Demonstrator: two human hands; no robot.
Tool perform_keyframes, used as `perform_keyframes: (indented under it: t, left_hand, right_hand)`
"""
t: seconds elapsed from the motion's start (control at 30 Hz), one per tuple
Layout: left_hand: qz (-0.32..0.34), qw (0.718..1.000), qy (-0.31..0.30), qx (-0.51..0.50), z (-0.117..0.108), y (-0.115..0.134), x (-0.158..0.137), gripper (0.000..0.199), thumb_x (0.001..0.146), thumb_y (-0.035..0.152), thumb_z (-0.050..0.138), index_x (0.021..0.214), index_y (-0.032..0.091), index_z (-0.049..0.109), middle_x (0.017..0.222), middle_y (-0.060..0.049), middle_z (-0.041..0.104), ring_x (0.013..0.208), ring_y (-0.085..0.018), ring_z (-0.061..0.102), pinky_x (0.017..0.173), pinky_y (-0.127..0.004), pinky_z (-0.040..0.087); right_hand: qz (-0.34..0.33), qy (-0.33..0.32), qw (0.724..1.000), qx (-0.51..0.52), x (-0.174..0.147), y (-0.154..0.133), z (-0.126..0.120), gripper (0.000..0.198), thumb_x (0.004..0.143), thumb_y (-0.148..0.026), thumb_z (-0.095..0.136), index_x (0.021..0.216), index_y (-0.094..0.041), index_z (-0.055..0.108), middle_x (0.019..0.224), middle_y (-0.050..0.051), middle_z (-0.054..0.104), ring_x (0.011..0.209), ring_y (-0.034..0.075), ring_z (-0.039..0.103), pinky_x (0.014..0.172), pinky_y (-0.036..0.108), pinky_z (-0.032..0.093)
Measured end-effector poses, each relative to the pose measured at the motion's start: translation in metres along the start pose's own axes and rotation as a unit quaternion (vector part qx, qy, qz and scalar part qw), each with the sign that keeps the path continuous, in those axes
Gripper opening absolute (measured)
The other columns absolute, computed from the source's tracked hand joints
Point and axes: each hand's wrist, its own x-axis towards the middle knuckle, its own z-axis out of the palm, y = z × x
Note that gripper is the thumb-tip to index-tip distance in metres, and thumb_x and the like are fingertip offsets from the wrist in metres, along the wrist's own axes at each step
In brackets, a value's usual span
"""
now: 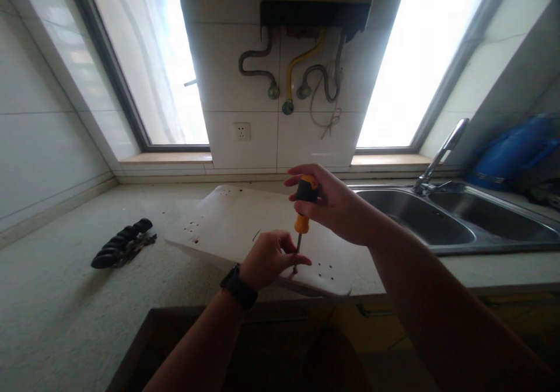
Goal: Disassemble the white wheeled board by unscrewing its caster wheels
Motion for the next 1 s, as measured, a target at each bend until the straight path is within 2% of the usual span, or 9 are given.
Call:
perform_keyframes:
  t: [0.1, 0.17, 0.3, 0.4, 0.6, 0.73, 0.87, 1.0]
  left_hand:
    - [-0.004, 1.000, 0.000, 0.000, -0.001, 0.000, 0.000, 0.049, 0.066, 0.059, 0.087, 0.071, 0.016, 0.064, 0.067, 0.000, 0.067, 0.061, -0.014, 0.058, 0.058, -0.025, 0.042]
    - [0.006, 1.000, -0.010, -0.018, -0.003, 0.002, 0.000, 0.044, 0.067, 0.055, 0.088, 0.077, 0.016, 0.069, 0.076, -0.003, 0.072, 0.070, -0.016, 0.063, 0.064, -0.027, 0.047]
    - [0.016, 0.990, -0.088, -0.110, -0.008, 0.006, -0.002, 0.031, 0.082, 0.040, 0.081, 0.103, 0.018, 0.077, 0.111, -0.009, 0.077, 0.098, -0.022, 0.071, 0.085, -0.032, 0.053]
    - [0.005, 0.983, -0.129, -0.129, -0.010, 0.006, -0.003, 0.021, 0.088, 0.035, 0.074, 0.099, 0.017, 0.080, 0.105, -0.009, 0.080, 0.099, -0.023, 0.073, 0.089, -0.035, 0.054]
    - [0.029, 0.996, -0.075, -0.032, -0.011, 0.007, -0.003, 0.014, 0.084, 0.034, 0.079, 0.085, 0.020, 0.080, 0.089, -0.004, 0.080, 0.085, -0.021, 0.072, 0.080, -0.031, 0.051]
    - [0.036, 0.998, -0.042, 0.017, -0.008, 0.009, -0.003, 0.025, 0.079, 0.043, 0.083, 0.077, 0.019, 0.076, 0.084, -0.004, 0.077, 0.079, -0.019, 0.069, 0.071, -0.028, 0.047]
    - [0.027, 0.999, 0.001, 0.041, -0.005, 0.006, -0.002, 0.041, 0.073, 0.053, 0.085, 0.069, 0.017, 0.067, 0.069, -0.001, 0.069, 0.064, -0.015, 0.058, 0.060, -0.026, 0.040]
    - [0.011, 0.999, 0.032, 0.032, -0.003, -0.003, -0.001, 0.052, 0.065, 0.060, 0.087, 0.063, 0.017, 0.059, 0.058, 0.003, 0.058, 0.056, -0.012, 0.048, 0.054, -0.025, 0.034]
  right_hand:
    - [-0.001, 0.021, 0.998, -0.056, 0.000, -0.001, 0.000, 0.040, 0.089, -0.031, 0.066, 0.127, -0.024, 0.052, 0.102, 0.003, 0.058, 0.076, 0.012, 0.054, 0.065, 0.027, 0.050]
    - [-0.003, 0.027, 0.997, -0.076, 0.000, 0.000, 0.000, 0.036, 0.091, -0.032, 0.065, 0.124, -0.025, 0.055, 0.089, -0.001, 0.054, 0.071, 0.012, 0.050, 0.061, 0.026, 0.046]
    - [0.000, 0.031, 0.997, -0.069, -0.001, 0.000, -0.002, 0.037, 0.089, -0.029, 0.067, 0.124, -0.025, 0.055, 0.083, -0.003, 0.051, 0.069, 0.012, 0.051, 0.061, 0.027, 0.047]
    - [0.003, 0.032, 0.999, -0.032, -0.001, -0.001, -0.002, 0.047, 0.084, -0.028, 0.072, 0.125, -0.024, 0.050, 0.085, -0.003, 0.054, 0.072, 0.013, 0.057, 0.064, 0.029, 0.051]
    - [-0.007, 0.013, 0.999, 0.045, -0.001, -0.002, 0.000, 0.046, 0.082, -0.022, 0.070, 0.122, -0.023, 0.049, 0.112, 0.008, 0.065, 0.092, 0.018, 0.068, 0.077, 0.035, 0.058]
    - [0.001, 0.018, 0.999, 0.049, 0.000, -0.001, 0.000, 0.040, 0.085, -0.026, 0.067, 0.122, -0.024, 0.051, 0.122, 0.011, 0.065, 0.103, 0.022, 0.068, 0.086, 0.041, 0.058]
    - [-0.003, 0.019, 0.999, 0.026, 0.000, -0.001, 0.000, 0.041, 0.088, -0.028, 0.066, 0.126, -0.024, 0.049, 0.124, 0.011, 0.064, 0.098, 0.020, 0.067, 0.082, 0.040, 0.058]
    - [-0.012, 0.013, 0.999, -0.031, 0.000, -0.001, 0.001, 0.040, 0.088, -0.025, 0.065, 0.125, -0.023, 0.050, 0.116, 0.008, 0.062, 0.088, 0.016, 0.060, 0.076, 0.034, 0.055]
